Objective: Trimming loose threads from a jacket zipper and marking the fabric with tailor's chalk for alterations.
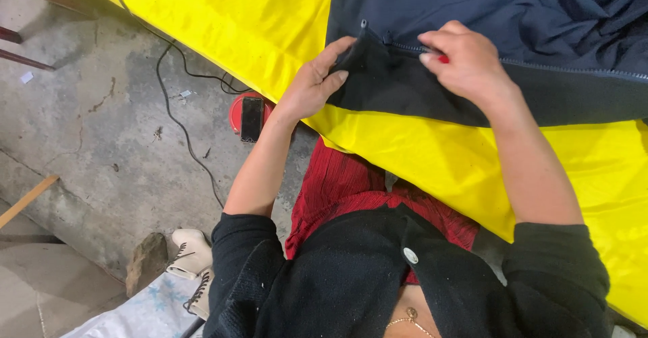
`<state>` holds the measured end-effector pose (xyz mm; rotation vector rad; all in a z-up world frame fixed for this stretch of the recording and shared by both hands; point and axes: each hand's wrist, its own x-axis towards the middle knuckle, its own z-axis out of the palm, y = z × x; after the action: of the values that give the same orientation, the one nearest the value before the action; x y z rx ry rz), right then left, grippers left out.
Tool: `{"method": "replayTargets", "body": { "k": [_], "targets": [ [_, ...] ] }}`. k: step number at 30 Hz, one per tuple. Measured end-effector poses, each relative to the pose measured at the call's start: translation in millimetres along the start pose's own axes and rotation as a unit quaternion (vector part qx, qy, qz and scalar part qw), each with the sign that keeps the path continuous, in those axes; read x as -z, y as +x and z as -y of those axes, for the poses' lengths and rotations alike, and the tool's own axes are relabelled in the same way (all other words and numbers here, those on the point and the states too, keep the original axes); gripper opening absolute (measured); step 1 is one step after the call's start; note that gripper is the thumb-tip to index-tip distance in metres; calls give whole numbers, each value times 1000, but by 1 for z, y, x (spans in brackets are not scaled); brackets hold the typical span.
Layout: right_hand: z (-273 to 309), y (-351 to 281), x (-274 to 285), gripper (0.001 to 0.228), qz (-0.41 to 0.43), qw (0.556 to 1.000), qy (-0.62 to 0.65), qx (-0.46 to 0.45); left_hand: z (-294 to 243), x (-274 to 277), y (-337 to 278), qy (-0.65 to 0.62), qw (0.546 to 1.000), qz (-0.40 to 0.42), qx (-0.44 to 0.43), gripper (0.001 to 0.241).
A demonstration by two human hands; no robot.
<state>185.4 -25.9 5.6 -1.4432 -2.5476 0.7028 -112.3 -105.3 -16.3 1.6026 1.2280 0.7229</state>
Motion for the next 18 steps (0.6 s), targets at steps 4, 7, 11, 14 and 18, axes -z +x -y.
{"method": "replayTargets", "body": {
  "k": [4, 7, 11, 14, 18],
  "targets": [
    [22, 7, -5, 46, 20, 999, -9, -46, 4, -2, -6, 3, 1000, 6, -21, 41],
    [30, 2, -3, 48, 32, 995, 43, -89, 8, -5, -10, -4, 999, 10, -45, 38],
    [22, -14, 11, 18, -13, 985, 163, -56, 7, -10, -15, -13, 999, -38, -12, 40],
    [31, -32, 29, 5, -34, 977, 211, -6, 4, -7, -16, -72, 995, -45, -43, 47],
    [42, -49, 42, 19, -67, 984, 131, 103, -21, 16, -11, 4, 982, -132, -135, 74]
  ]
}}
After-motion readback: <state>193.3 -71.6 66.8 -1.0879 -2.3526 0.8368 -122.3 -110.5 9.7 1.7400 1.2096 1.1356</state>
